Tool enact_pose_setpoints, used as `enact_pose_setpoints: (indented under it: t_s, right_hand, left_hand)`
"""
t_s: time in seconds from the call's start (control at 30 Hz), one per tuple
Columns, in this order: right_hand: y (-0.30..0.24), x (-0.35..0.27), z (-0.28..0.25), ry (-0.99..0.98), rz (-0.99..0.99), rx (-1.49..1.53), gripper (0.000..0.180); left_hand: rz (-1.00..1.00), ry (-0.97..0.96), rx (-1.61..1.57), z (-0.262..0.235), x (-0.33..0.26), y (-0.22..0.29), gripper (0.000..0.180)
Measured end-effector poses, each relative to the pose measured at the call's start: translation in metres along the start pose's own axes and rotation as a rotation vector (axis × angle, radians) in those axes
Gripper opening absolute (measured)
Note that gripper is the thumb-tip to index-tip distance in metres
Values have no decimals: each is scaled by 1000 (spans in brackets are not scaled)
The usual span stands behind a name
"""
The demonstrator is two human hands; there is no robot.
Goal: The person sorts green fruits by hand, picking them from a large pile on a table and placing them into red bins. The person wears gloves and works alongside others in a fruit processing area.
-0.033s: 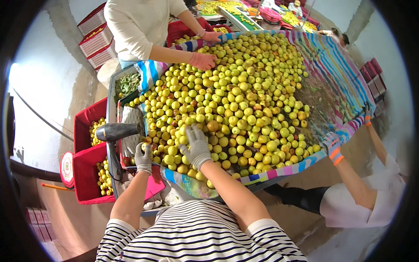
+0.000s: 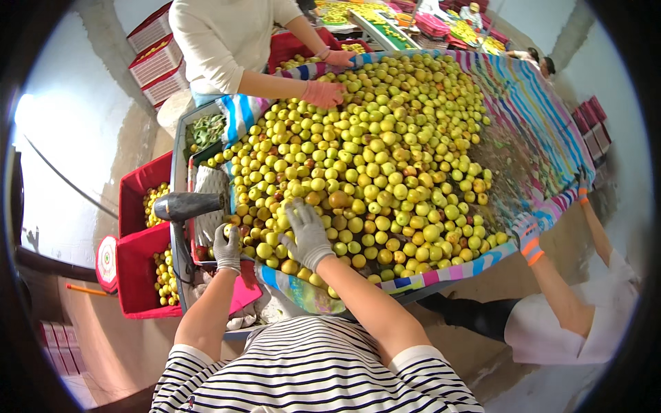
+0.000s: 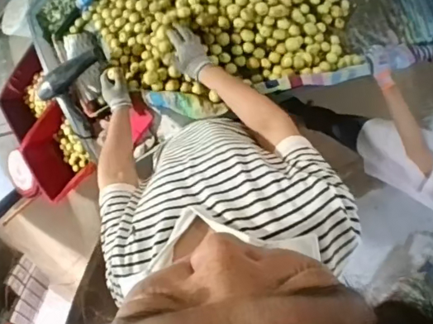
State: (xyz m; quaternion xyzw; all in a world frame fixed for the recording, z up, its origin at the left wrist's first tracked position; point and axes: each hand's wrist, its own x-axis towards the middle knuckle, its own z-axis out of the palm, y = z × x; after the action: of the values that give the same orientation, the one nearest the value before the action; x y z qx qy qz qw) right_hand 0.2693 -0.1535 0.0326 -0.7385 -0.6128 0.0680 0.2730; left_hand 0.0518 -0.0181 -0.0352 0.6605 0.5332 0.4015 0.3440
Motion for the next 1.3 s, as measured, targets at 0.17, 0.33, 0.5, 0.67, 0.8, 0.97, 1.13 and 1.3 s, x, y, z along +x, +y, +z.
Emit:
enact_pose_setpoints:
  t_s: [0.17,0.33,0.5,0.67,0.8,0.97,1.13,1.3]
  right_hand:
    - [1,-37,-72,-289,-345,1,65]
    - [62,-102,-109,-592,-330,-134,75]
    - [64,-98,-85,-700,-423,-159,81]
    - [48,-54,-62,-774,-492,-92,67]
    - [36,-30,-40,-763,-482,-19,62]
    - [44,10,14,-677,-682,-28,56]
    - [34,57,41,-705,-733,82,52]
    - [24,89,31,-664,-665,135,25]
  left_hand:
    - [-93,43,-123,-5,-1,-4,37]
    - [-148,11,-20,-1,-6,1,42]
    - [-186,-3,-80,0,-7,10,41]
    - [-195,20,-102,0,-7,-4,38]
    - [-148,41,-39,-1,-7,13,37]
    - [-124,123,-72,-5,-9,22,39]
    - [-129,139,-55,-5,-8,23,39]
    - [-242,21,-103,-2,-1,24,37]
